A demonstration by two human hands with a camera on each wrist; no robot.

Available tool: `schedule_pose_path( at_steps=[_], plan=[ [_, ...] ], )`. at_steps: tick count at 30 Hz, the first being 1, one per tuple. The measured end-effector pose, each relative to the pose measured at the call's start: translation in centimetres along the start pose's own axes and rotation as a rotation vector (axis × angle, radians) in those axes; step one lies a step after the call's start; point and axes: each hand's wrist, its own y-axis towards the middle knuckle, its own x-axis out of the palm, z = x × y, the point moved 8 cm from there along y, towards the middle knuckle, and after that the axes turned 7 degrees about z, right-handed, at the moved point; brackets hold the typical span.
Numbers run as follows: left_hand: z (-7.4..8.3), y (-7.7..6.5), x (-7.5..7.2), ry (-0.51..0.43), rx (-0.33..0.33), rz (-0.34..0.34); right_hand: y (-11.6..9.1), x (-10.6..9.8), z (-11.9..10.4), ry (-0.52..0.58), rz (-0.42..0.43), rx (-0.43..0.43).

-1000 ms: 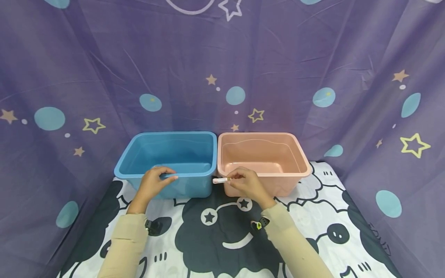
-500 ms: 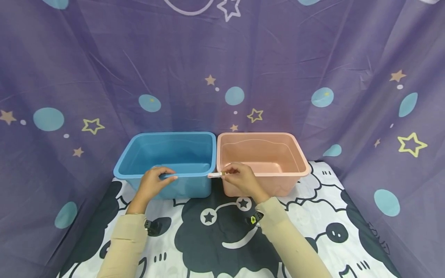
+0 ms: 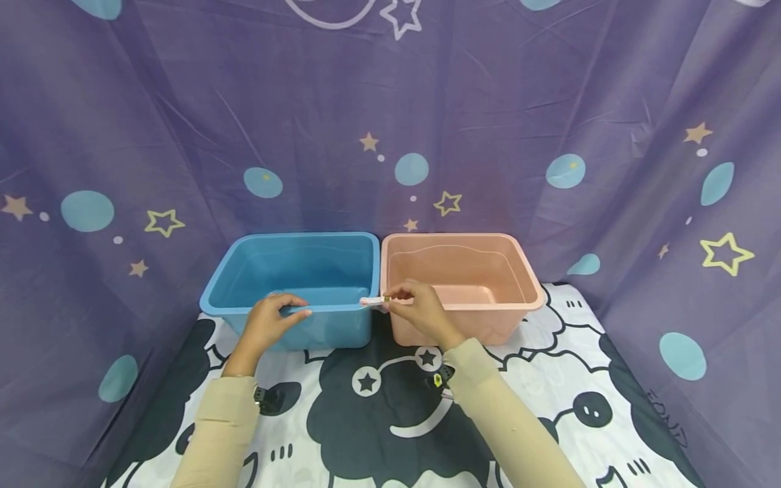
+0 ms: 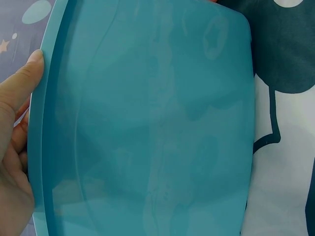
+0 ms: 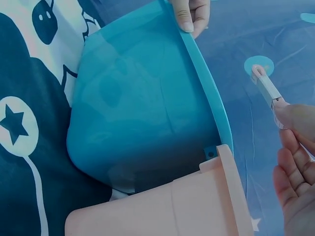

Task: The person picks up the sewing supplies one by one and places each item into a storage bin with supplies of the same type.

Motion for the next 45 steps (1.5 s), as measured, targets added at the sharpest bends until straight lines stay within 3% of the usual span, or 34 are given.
schedule_pose_path(
  at_steps=[9, 18, 36, 45],
  plan=[
    [-0.3, -0.1, 0.1, -0.003, -0.001, 0.002, 0.1, 1.3, 0.8, 0.025, -0.031, 0.069],
    [-0.1, 0.0, 0.1, -0.003, -0.002, -0.003, 0.9, 1.9, 0.1, 0.001, 0.011, -0.009],
    [-0.1, 0.0, 0.3, 0.005, -0.005, -0.002, 2.1, 2.9, 0.1, 0.103, 0.005, 0.091],
    [-0.2, 0.0, 0.2, 0.005, -0.005, 0.012, 2.6, 3.7, -0.2, 0.009, 0.012, 0.041]
  ],
)
